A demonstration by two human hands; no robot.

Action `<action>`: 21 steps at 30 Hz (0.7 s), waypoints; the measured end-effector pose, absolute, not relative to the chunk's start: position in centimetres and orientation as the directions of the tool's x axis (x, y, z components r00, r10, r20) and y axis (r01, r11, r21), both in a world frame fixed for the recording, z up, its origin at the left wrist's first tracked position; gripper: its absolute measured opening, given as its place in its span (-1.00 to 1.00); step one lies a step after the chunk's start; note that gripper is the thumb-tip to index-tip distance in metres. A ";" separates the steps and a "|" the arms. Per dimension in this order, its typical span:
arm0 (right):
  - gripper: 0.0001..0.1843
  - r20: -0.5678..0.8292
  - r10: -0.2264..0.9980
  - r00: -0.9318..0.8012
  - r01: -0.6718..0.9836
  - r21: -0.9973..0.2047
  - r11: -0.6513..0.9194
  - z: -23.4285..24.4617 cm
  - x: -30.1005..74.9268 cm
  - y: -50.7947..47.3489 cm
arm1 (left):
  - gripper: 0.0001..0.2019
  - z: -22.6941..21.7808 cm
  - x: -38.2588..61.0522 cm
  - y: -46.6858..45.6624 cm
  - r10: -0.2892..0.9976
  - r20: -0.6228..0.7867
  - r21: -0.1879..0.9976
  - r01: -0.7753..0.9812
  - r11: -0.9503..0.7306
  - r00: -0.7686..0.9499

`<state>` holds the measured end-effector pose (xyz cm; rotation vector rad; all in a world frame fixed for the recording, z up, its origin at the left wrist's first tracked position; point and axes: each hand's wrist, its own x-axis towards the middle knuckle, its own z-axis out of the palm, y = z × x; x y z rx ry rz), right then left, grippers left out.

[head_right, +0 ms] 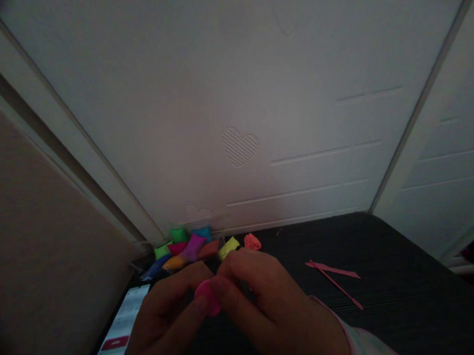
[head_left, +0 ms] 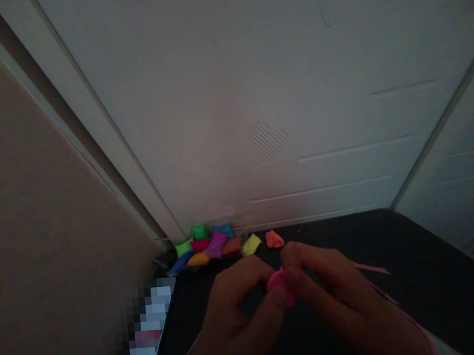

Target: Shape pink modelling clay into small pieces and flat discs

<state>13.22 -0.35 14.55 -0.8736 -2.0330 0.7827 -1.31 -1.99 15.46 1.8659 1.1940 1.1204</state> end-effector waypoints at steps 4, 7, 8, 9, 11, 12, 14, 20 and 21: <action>-0.78 0.414 0.778 -0.473 0.298 -0.755 0.583 14.6 13.2 -0.2 | -0.79 15.4 -1.3 -2.0 0.922 0.318 0.838 0.390 -0.383 0.221; -0.77 0.412 0.780 -0.471 0.306 -0.753 0.583 14.6 13.2 -0.2 | -0.79 15.4 -1.3 -1.9 0.924 0.322 0.843 0.382 -0.380 0.208; -0.77 0.412 0.780 -0.471 0.306 -0.753 0.583 14.6 13.2 -0.2 | -0.78 15.4 -1.3 -1.9 0.922 0.324 0.843 0.378 -0.383 0.212; -0.77 0.413 0.779 -0.472 0.303 -0.754 0.583 14.6 13.2 -0.3 | -0.78 15.4 -1.3 -2.0 0.921 0.328 0.844 0.372 -0.386 0.212; -0.78 0.417 0.779 -0.468 0.297 -0.756 0.583 14.6 13.2 -0.3 | -0.79 15.4 -1.3 -2.0 0.920 0.330 0.850 0.358 -0.387 0.210; -0.79 0.417 0.782 -0.463 0.297 -0.758 0.580 14.6 13.3 -0.3 | -0.80 15.4 -1.3 -2.0 0.921 0.330 0.854 0.351 -0.385 0.207; -0.80 0.416 0.789 -0.452 0.300 -0.762 0.574 14.6 13.3 -0.3 | -0.82 15.4 -1.4 -2.0 0.923 0.328 0.861 0.339 -0.380 0.201; -0.78 0.409 0.787 -0.463 0.301 -0.762 0.573 14.5 13.2 -0.3 | -0.81 15.2 -1.3 -1.9 0.921 0.333 0.853 0.352 -0.385 0.201; -0.79 0.413 0.785 -0.461 0.296 -0.763 0.575 14.5 13.2 -0.3 | -0.81 15.1 -1.3 -1.9 0.921 0.330 0.850 0.360 -0.385 0.207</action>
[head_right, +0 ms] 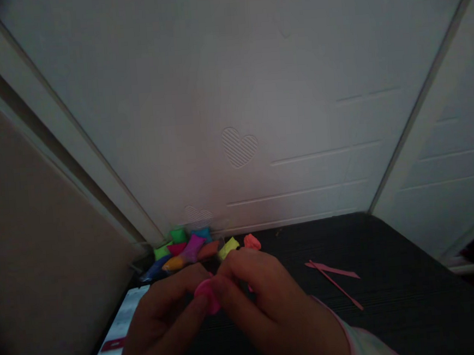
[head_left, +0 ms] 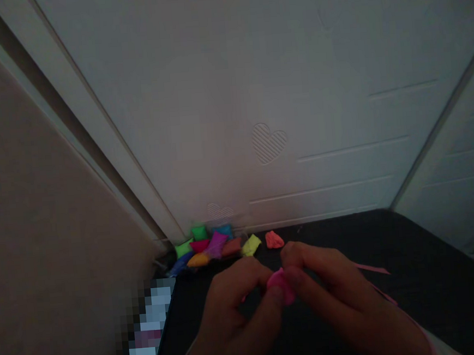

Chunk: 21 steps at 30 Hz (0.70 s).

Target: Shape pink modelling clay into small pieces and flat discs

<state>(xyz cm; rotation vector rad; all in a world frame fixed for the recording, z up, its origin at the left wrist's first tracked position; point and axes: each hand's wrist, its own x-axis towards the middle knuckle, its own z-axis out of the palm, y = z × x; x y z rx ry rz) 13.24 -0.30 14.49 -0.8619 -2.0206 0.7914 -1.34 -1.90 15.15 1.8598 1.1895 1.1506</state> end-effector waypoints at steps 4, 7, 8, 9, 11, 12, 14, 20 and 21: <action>-0.80 0.420 0.782 -0.460 0.284 -0.765 0.578 14.5 13.3 -0.3 | -0.80 15.2 -1.4 -1.9 0.925 0.315 0.853 0.364 -0.374 0.213; -0.81 0.412 0.789 -0.455 0.292 -0.768 0.569 14.6 13.3 -0.2 | -0.81 15.3 -1.4 -1.9 0.932 0.296 0.865 0.354 -0.355 0.211; -0.81 0.409 0.793 -0.451 0.296 -0.770 0.566 14.6 13.3 -0.2 | -0.81 15.3 -1.4 -1.9 0.934 0.289 0.869 0.351 -0.349 0.212; -0.81 0.405 0.795 -0.451 0.298 -0.771 0.562 14.6 13.2 -0.2 | -0.81 15.3 -1.4 -1.9 0.935 0.285 0.871 0.351 -0.345 0.211; -0.80 0.411 0.790 -0.455 0.286 -0.773 0.567 14.6 13.2 -0.1 | -0.81 15.3 -1.4 -1.9 0.936 0.284 0.869 0.358 -0.343 0.207; -0.80 0.413 0.786 -0.460 0.278 -0.774 0.569 14.5 13.2 -0.1 | -0.81 15.3 -1.4 -1.9 0.937 0.286 0.866 0.365 -0.342 0.200; -0.80 0.417 0.779 -0.467 0.264 -0.775 0.573 14.4 13.3 -0.1 | -0.81 15.2 -1.4 -1.9 0.940 0.285 0.859 0.385 -0.338 0.190; -0.82 0.412 0.804 -0.429 0.289 -0.781 0.554 14.8 13.7 0.3 | -0.79 15.0 -2.0 -1.6 0.945 0.285 0.865 0.383 -0.325 0.158; -0.82 0.405 0.813 -0.419 0.305 -0.780 0.546 14.9 13.9 0.6 | -0.79 15.1 -2.1 -1.5 0.945 0.289 0.867 0.376 -0.327 0.155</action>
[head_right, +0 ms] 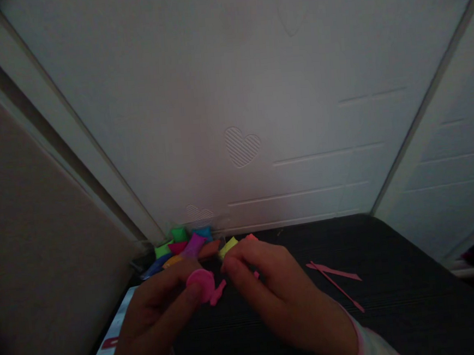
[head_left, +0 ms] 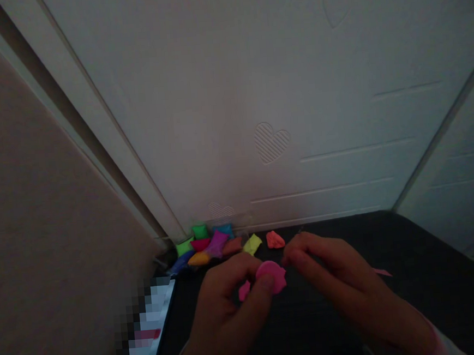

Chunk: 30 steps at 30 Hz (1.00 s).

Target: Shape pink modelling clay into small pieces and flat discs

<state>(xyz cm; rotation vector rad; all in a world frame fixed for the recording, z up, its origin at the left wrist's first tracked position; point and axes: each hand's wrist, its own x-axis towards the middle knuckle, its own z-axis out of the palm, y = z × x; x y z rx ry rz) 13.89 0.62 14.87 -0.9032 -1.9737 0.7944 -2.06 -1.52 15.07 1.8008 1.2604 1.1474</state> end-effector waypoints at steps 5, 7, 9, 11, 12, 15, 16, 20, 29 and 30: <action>-0.73 0.255 0.863 -0.436 0.529 -0.703 0.475 12.7 15.7 4.6 | -0.82 15.6 -1.8 -1.7 0.952 0.296 0.897 0.322 -0.304 0.073; -0.68 0.120 0.891 -0.438 0.683 -0.600 0.416 10.3 16.5 6.7 | -0.80 15.9 -1.7 -1.9 0.961 0.275 0.917 0.289 -0.274 0.040; -0.65 -0.025 0.928 -0.371 0.843 -0.427 0.326 7.7 17.1 8.4 | -0.79 16.0 -1.7 -2.1 0.962 0.273 0.925 0.268 -0.268 0.020; -0.63 -0.091 0.937 -0.336 0.891 -0.352 0.286 5.5 17.4 9.3 | -0.80 16.1 -1.8 -2.2 0.957 0.292 0.923 0.263 -0.281 -0.001; -0.62 -0.096 0.940 -0.328 0.897 -0.344 0.277 4.7 17.5 9.5 | -0.80 16.0 -1.9 -2.2 0.952 0.305 0.919 0.266 -0.292 -0.006; -0.61 -0.104 0.945 -0.310 0.909 -0.326 0.262 3.3 17.2 9.4 | -0.80 15.9 -2.1 -2.3 0.944 0.331 0.906 0.276 -0.322 0.014; -0.62 -0.117 0.944 -0.310 0.911 -0.321 0.260 3.0 17.1 9.3 | -0.80 15.9 -2.1 -2.3 0.942 0.333 0.902 0.280 -0.328 0.028; -0.63 -0.160 0.940 -0.301 0.923 -0.298 0.245 2.7 17.2 9.3 | -0.81 15.8 -2.3 -2.4 0.941 0.336 0.898 0.291 -0.331 0.031; -0.63 -0.206 0.948 -0.242 0.947 -0.262 0.185 2.9 18.5 9.9 | -0.84 15.3 -2.6 -2.6 0.946 0.318 0.897 0.303 -0.322 0.062; -0.62 -0.206 0.950 -0.237 0.949 -0.260 0.180 3.0 18.7 9.9 | -0.84 15.2 -2.6 -2.6 0.946 0.320 0.898 0.302 -0.320 0.051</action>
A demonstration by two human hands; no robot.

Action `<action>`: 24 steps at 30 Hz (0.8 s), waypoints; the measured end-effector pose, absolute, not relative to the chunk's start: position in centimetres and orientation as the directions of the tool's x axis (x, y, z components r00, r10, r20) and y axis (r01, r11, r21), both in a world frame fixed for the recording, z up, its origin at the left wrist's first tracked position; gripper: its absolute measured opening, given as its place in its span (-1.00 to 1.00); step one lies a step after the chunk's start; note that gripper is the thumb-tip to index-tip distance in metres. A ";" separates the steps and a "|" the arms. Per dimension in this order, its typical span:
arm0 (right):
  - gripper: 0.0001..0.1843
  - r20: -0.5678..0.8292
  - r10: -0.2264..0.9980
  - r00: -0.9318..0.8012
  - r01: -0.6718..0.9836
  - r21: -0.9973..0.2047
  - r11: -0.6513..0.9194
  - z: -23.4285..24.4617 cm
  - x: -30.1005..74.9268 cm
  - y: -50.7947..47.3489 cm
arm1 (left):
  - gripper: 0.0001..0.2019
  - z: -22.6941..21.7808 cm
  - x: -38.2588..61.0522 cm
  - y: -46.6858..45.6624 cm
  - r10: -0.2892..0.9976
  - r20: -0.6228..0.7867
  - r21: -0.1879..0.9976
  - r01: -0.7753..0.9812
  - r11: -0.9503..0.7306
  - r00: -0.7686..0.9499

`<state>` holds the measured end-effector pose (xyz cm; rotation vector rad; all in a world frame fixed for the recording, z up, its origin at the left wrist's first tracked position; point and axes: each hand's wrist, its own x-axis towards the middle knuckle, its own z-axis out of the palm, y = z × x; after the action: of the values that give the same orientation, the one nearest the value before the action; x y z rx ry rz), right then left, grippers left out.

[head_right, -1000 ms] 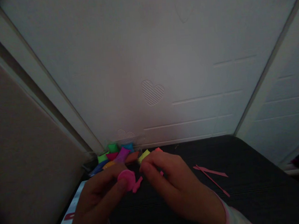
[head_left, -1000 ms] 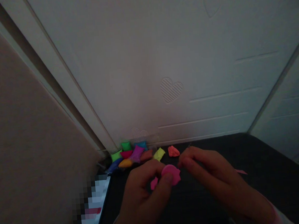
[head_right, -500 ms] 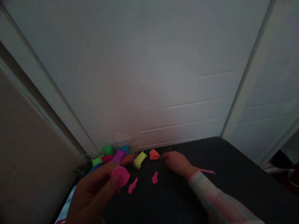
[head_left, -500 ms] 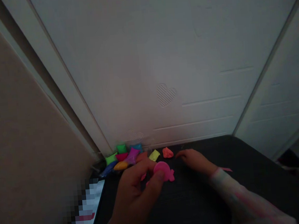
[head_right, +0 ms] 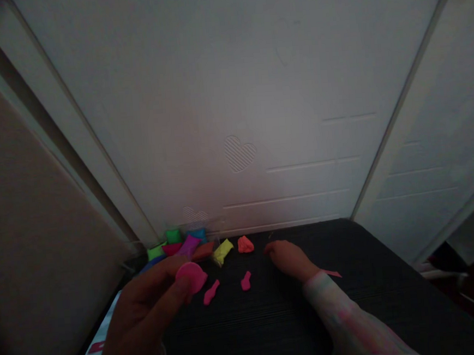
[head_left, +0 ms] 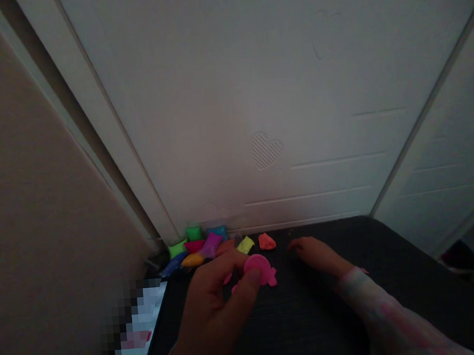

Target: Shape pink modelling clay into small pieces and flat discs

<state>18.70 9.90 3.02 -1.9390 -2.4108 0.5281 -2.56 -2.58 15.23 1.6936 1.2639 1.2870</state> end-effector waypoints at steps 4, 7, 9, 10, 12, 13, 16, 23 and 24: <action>-0.63 -0.245 0.945 -0.218 0.956 -0.250 0.156 3.0 19.2 10.0 | -0.84 15.5 -2.5 -2.5 0.943 0.333 0.903 0.284 -0.323 0.013; -0.65 -0.273 0.937 -0.219 0.955 -0.255 0.149 2.6 19.3 10.0 | -0.84 15.8 -2.6 -2.4 0.942 0.320 0.892 0.304 -0.334 0.095; -0.65 -0.284 0.934 -0.218 0.954 -0.265 0.142 2.4 19.4 10.1 | -0.85 15.9 -2.6 -2.4 0.943 0.307 0.889 0.315 -0.333 0.131; -0.65 -0.290 0.932 -0.216 0.953 -0.272 0.136 2.3 19.4 10.1 | -0.84 15.8 -2.5 -2.5 0.943 0.327 0.893 0.305 -0.330 0.062; -0.65 -0.300 0.929 -0.216 0.948 -0.292 0.126 2.2 19.5 10.3 | -0.83 15.7 -2.4 -2.5 0.944 0.329 0.901 0.293 -0.320 0.020; -0.66 -0.305 0.928 -0.216 0.945 -0.305 0.120 2.2 19.5 10.4 | -0.83 15.7 -2.3 -2.6 0.944 0.331 0.902 0.288 -0.321 0.014; -0.67 -0.326 0.920 -0.219 0.929 -0.359 0.094 2.1 19.7 10.5 | -0.83 15.6 -2.2 -2.7 0.943 0.331 0.902 0.284 -0.324 0.025; -0.70 -0.546 0.799 -0.252 0.833 -0.543 -0.108 1.5 21.2 10.2 | -0.83 15.8 -2.4 -2.8 0.936 0.351 0.895 0.305 -0.325 -0.031; -0.72 -0.565 0.786 -0.251 0.816 -0.560 -0.142 1.4 21.6 10.2 | -0.83 15.9 -2.4 -2.8 0.936 0.350 0.895 0.307 -0.323 -0.036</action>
<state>21.57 10.22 1.39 -1.9427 -2.0793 1.4093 -2.39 -2.76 15.89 1.6567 1.3182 1.3798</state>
